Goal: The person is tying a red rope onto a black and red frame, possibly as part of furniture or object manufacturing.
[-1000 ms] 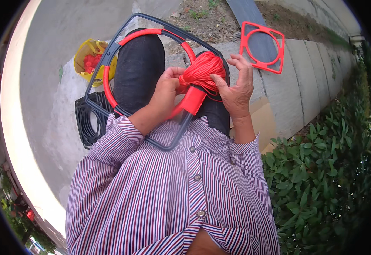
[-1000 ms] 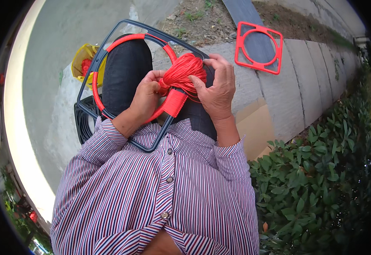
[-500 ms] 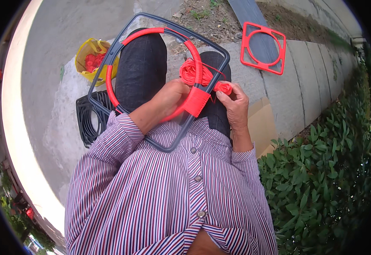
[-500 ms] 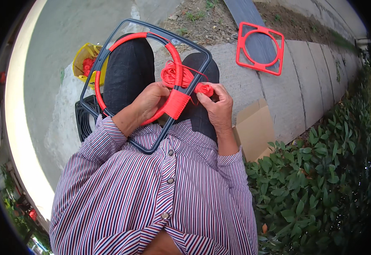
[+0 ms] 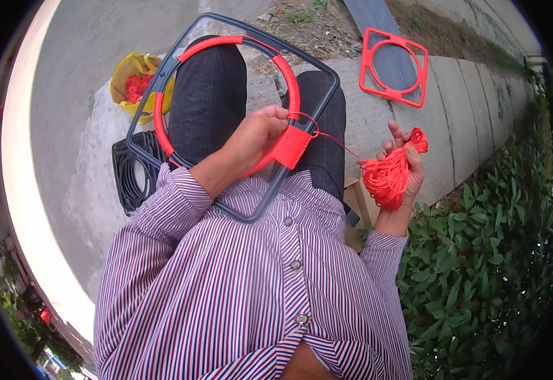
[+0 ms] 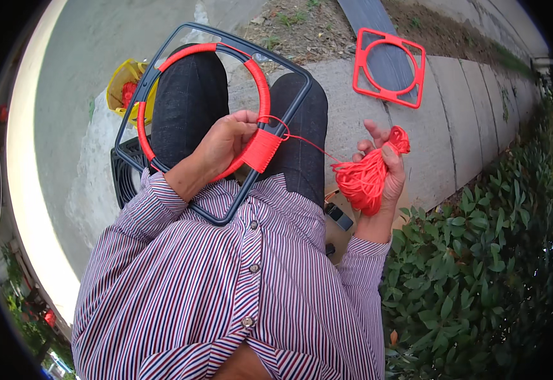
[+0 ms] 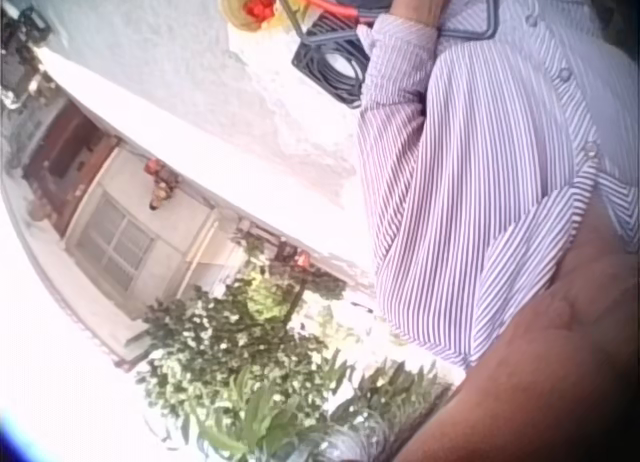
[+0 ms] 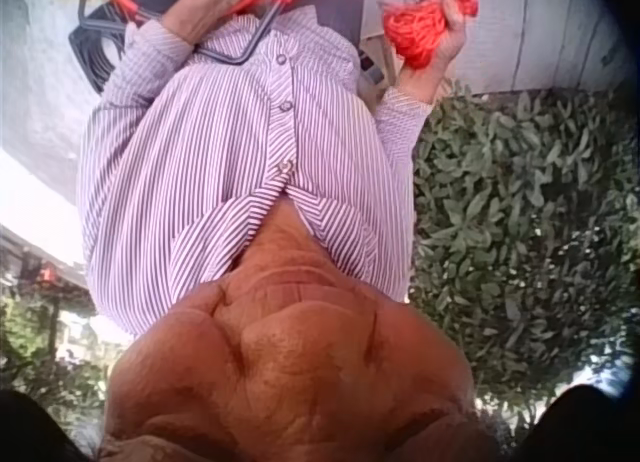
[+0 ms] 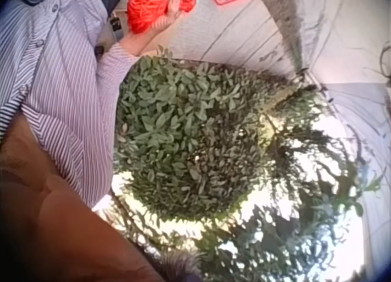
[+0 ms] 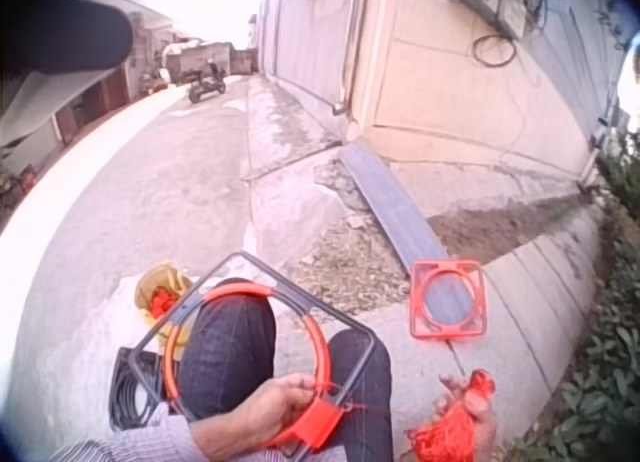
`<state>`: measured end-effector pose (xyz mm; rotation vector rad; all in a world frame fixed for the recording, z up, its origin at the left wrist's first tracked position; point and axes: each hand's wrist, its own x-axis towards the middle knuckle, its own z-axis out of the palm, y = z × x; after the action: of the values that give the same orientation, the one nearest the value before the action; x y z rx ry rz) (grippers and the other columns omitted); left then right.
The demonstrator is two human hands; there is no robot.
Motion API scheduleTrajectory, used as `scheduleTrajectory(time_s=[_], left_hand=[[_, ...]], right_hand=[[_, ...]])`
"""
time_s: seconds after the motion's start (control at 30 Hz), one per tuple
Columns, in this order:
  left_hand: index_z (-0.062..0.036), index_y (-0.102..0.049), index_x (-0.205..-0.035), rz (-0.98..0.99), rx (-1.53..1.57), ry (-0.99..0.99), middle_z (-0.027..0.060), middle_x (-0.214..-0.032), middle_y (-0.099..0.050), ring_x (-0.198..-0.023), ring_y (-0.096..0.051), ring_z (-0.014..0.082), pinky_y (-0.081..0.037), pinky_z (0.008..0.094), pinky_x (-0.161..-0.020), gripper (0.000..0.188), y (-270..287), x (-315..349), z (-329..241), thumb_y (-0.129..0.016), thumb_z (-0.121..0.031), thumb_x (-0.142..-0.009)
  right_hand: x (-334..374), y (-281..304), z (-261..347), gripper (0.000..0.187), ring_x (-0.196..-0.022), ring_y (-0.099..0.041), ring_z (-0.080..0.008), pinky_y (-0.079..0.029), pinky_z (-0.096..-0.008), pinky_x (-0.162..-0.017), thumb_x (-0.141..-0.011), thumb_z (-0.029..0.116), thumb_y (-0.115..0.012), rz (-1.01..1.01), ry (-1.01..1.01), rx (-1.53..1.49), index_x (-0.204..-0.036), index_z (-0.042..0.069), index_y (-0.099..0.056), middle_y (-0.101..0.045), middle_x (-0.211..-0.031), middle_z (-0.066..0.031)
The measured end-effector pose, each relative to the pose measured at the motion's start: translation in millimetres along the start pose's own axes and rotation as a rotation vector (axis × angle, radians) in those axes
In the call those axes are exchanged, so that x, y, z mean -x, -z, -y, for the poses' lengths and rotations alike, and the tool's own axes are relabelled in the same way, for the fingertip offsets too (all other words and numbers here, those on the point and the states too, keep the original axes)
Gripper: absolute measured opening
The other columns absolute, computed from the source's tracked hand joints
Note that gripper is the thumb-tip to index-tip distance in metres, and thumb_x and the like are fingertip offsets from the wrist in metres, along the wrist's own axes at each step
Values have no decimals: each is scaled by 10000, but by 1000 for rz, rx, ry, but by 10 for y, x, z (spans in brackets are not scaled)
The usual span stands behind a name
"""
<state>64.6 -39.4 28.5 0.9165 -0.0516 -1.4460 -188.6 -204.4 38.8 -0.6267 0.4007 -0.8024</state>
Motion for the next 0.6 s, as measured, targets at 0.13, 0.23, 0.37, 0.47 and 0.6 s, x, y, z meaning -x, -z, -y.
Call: scheduleTrajectory(time_s=[0.13,0.23,0.37,0.47,0.6], left_hand=[[53,-572,-1077,-7,-173,-26,121,-975,-666,-829,-682,172,-580,296,-766,193,-22,33,44,-526,28,-891],[55,-591,-1042,-19,-189,-28,115,-932,-673,-800,-686,168,-586,294,-741,156,-46,57,29,-562,24,-891],[56,-603,-1013,-77,-182,-44,115,-889,-678,-786,-688,174,-586,299,-746,126,-22,42,69,-562,18,-901],[57,-594,-1040,-56,-192,-7,123,-924,-676,-803,-689,182,-585,299,-756,148,-5,36,45,-553,25,-902],[54,-576,-1078,-47,-83,3,124,-967,-669,-826,-685,181,-578,290,-765,175,19,26,109,-537,21,-912]], right_hand=[[-19,-497,-776,259,-745,-642,-166,-548,-297,-635,-834,38,-656,-13,-181,687,-1059,-22,-544,-646,-962,-133],[-41,-647,-699,236,-639,-619,-129,-530,-269,-577,-809,11,-665,-53,-173,677,-1016,-22,-556,-630,-857,-86],[-41,-522,-517,208,-547,-570,-119,-493,-256,-507,-778,-13,-648,-124,-125,548,-968,-3,-563,-591,-739,-53],[112,-637,-525,201,-531,-564,-127,-487,-258,-494,-774,-19,-638,48,-126,473,-961,-2,-566,-580,-709,-51],[69,-114,-54,176,-514,-562,-147,-488,-274,-485,-812,6,-612,-161,-207,496,-974,8,-543,-601,-738,-98]])
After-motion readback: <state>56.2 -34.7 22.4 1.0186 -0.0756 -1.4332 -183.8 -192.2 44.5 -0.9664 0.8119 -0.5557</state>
